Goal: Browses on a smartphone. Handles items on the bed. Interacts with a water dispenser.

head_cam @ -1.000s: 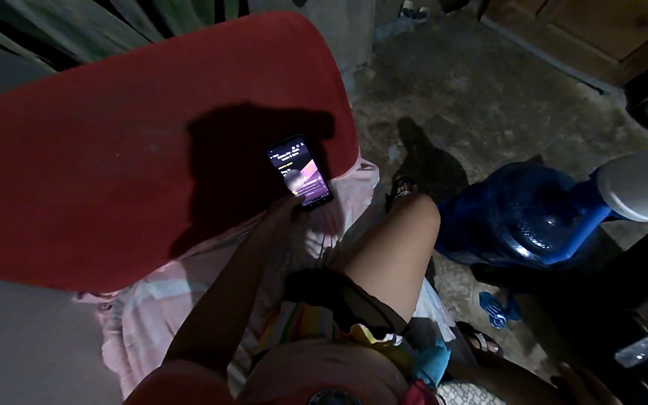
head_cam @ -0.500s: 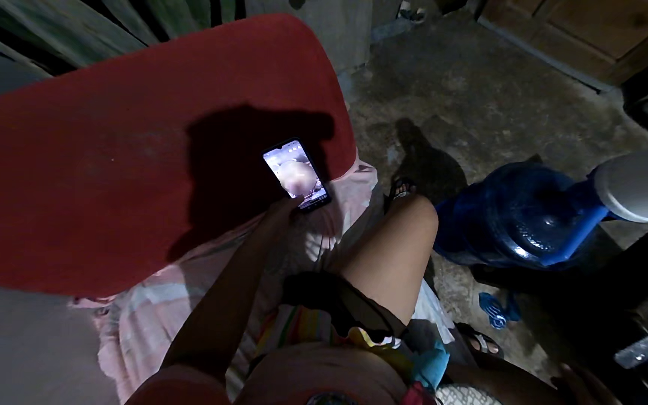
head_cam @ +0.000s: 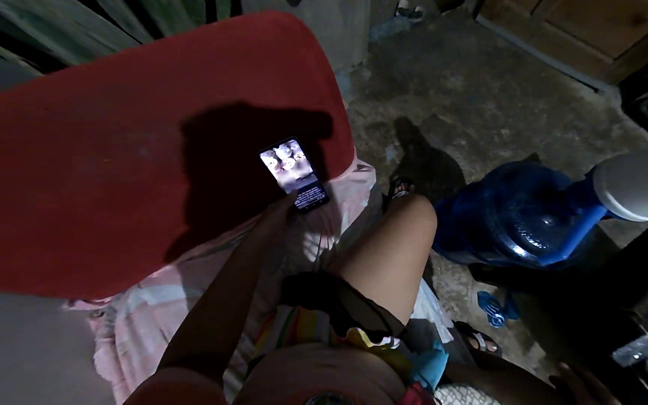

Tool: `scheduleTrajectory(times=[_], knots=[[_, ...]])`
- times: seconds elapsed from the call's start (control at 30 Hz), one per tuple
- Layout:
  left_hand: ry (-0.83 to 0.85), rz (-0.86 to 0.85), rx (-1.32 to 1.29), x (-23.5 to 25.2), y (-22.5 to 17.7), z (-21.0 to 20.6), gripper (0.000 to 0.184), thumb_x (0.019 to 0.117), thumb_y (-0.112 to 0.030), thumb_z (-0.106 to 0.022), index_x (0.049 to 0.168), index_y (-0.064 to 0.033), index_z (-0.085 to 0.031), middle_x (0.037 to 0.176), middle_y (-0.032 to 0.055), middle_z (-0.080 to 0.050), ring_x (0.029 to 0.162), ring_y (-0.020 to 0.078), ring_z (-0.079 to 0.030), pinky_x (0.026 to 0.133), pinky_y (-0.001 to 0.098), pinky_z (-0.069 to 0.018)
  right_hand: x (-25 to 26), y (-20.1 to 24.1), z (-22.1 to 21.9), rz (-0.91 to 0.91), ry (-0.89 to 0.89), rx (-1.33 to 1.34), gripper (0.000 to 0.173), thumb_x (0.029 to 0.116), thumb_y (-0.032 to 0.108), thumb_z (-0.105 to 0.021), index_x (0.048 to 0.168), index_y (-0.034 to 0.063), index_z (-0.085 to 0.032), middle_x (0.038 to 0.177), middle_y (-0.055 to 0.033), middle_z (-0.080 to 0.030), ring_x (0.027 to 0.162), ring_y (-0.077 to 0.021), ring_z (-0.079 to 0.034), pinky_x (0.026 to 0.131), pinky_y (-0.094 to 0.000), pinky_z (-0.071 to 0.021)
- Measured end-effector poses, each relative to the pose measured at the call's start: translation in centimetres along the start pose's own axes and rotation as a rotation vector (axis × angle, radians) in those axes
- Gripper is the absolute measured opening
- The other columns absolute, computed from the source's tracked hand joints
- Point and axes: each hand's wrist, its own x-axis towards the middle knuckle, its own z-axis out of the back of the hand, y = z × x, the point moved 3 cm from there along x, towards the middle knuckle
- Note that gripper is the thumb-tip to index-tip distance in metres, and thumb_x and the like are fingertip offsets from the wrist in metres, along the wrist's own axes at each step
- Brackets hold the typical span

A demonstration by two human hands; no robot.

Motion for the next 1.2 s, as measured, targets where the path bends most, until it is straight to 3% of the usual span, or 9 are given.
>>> scheduleTrajectory(times=[0.07,0.23,0.4,0.47,0.6,0.73,0.8,0.93,1.2], knots=[[0.025,-0.025,-0.004,0.2,0.2,0.1,0.044,0.1103,-0.036,-0.042,0.137,-0.0022,-0.051,0.122,0.0107,-0.059,0.102,0.0128,-0.059,0.090,0.0301,-0.0491,0.0,0.0,0.0,0.001,-0.003,0.006,0.044,0.1104,0.022,-0.043,0.141,-0.0090,-0.050,0.118,-0.0314,-0.063,0.100,-0.0298,-0.065,0.093,-0.0452,-0.0503],[0.089,-0.082,0.007,0.4,0.2,0.2,0.039,0.1109,-0.031,-0.040,0.139,-0.0058,-0.052,0.123,0.0068,-0.060,0.101,0.0090,-0.058,0.089,0.0274,-0.0486,0.0,0.0,-0.1,0.000,0.004,-0.007,0.044,0.1107,0.022,-0.043,0.141,-0.0080,-0.050,0.119,-0.0305,-0.063,0.100,-0.0283,-0.065,0.092,-0.0435,-0.0506],[0.052,-0.044,-0.044,0.5,0.2,0.1,0.031,0.1094,-0.021,-0.046,0.132,-0.0012,-0.053,0.114,0.0071,-0.061,0.094,0.0079,-0.059,0.084,0.0253,-0.0498,-0.1,0.0,-0.1,0.016,-0.002,-0.001,0.044,0.1104,0.022,-0.044,0.141,-0.0094,-0.050,0.118,-0.0311,-0.063,0.099,-0.0284,-0.065,0.093,-0.0441,-0.0506],[0.039,-0.030,-0.008,0.4,0.0,0.1,0.034,0.1102,-0.025,-0.043,0.133,-0.0015,-0.053,0.113,0.0071,-0.061,0.092,0.0079,-0.059,0.083,0.0255,-0.0501,-0.1,0.0,-0.1,0.018,-0.012,0.003,0.044,0.1104,0.022,-0.043,0.140,-0.0094,-0.051,0.117,-0.0304,-0.064,0.098,-0.0270,-0.065,0.091,-0.0431,-0.0508],[0.015,-0.002,0.079,0.7,0.5,0.2,0.068,0.1086,-0.055,-0.023,0.142,-0.0009,-0.048,0.127,0.0162,-0.059,0.108,0.0202,-0.059,0.095,0.0383,-0.0490,0.0,-0.2,-0.1,0.016,-0.003,0.020,0.043,0.1104,0.021,-0.044,0.140,-0.0093,-0.050,0.118,-0.0305,-0.063,0.099,-0.0268,-0.065,0.092,-0.0428,-0.0509],[0.028,0.010,0.046,0.7,0.3,0.1,0.057,0.1108,-0.044,-0.034,0.148,-0.0016,-0.042,0.142,0.0191,-0.051,0.123,0.0245,-0.055,0.103,0.0404,-0.0457,0.2,-0.2,0.0,0.014,0.008,0.005,0.045,0.1104,0.023,-0.043,0.141,-0.0088,-0.050,0.118,-0.0308,-0.064,0.100,-0.0297,-0.065,0.093,-0.0456,-0.0503],[0.033,0.003,0.055,0.6,0.0,0.1,0.049,0.1101,-0.037,-0.042,0.142,-0.0004,-0.047,0.135,0.0173,-0.055,0.115,0.0208,-0.057,0.098,0.0367,-0.0472,0.3,-0.3,0.0,0.018,0.012,-0.005,0.044,0.1105,0.023,-0.043,0.141,-0.0085,-0.051,0.119,-0.0309,-0.064,0.101,-0.0310,-0.066,0.093,-0.0467,-0.0506],[0.027,-0.027,0.125,0.3,-0.3,0.1,0.031,0.1075,-0.022,-0.051,0.127,0.0021,-0.055,0.106,0.0094,-0.060,0.086,0.0099,-0.056,0.080,0.0273,-0.0492,0.3,-0.2,0.0,0.015,-0.006,0.001,0.043,0.1102,0.023,-0.044,0.140,-0.0080,-0.052,0.116,-0.0299,-0.065,0.099,-0.0301,-0.066,0.092,-0.0463,-0.0512],[0.035,-0.032,0.149,-0.5,-1.0,-0.3,0.026,0.1052,-0.017,-0.055,0.124,0.0011,-0.057,0.098,0.0055,-0.061,0.078,0.0056,-0.056,0.073,0.0232,-0.0494,0.4,-0.2,-0.1,-0.004,0.006,0.013,0.044,0.1104,0.023,-0.044,0.140,-0.0082,-0.052,0.118,-0.0301,-0.064,0.101,-0.0304,-0.066,0.094,-0.0459,-0.0507]])
